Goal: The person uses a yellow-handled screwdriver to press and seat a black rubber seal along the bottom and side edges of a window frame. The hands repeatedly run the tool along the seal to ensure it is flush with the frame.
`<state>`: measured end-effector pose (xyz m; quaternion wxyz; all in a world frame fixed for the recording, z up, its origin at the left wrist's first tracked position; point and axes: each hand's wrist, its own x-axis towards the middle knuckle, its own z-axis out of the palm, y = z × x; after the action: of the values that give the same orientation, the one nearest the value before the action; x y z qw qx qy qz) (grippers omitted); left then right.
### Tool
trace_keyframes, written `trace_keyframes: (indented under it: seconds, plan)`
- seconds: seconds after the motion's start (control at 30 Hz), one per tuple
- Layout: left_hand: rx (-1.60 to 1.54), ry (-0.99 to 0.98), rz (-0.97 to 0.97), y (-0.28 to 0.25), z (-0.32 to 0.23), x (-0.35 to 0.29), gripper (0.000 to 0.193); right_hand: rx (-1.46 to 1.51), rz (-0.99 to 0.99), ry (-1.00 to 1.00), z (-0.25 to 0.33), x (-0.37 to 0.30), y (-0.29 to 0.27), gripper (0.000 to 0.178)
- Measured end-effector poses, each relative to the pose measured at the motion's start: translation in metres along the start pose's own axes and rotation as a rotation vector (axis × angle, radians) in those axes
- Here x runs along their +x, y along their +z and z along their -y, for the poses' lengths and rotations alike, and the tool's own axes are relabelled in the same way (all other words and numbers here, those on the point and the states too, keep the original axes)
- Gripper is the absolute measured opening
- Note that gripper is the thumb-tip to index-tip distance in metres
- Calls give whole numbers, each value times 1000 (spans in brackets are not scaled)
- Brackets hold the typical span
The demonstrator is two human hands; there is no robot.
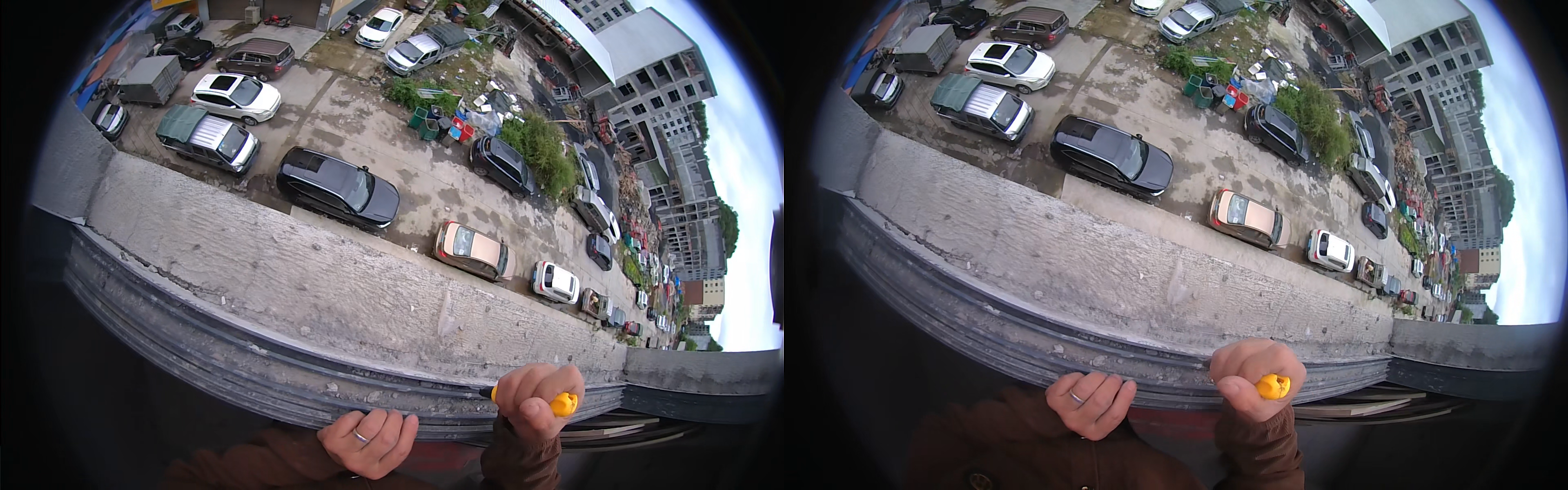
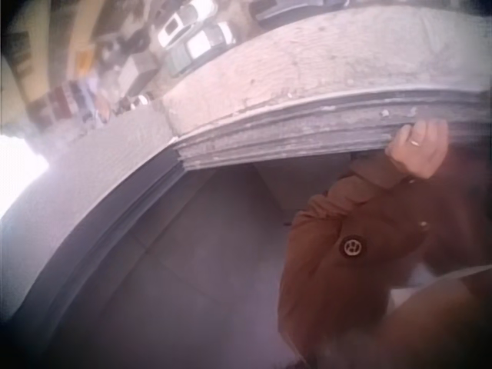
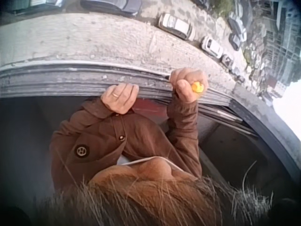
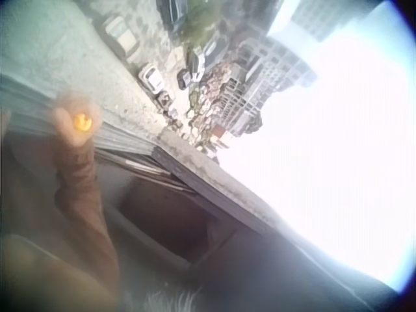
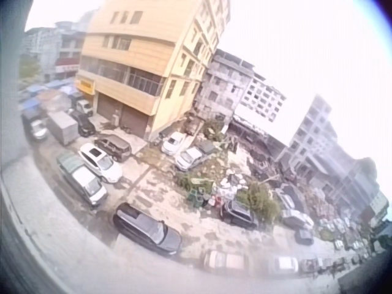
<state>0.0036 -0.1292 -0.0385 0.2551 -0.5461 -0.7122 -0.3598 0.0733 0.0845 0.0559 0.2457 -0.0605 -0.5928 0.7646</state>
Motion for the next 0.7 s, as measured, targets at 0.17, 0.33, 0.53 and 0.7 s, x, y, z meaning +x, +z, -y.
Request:
trace_keyframes:
  seconds: [0.17, 0.33, 0.53, 0.7]
  plan:
    - [-8, -2, 29, -5, 0, 0, 16, 14, 119, -75, 29, 13, 9, 25]
    - [9, -11, 39, -3, -1, -2, 17, -44, 135, 3, -2, 2, 2, 27]
    - [5, 10, 45, -5, 1, 0, 17, -245, 292, -202, 35, 3, 0, 25]
    - [18, 11, 71, -6, 0, 0, 17, -127, 84, -201, 12, -8, -27, 20]
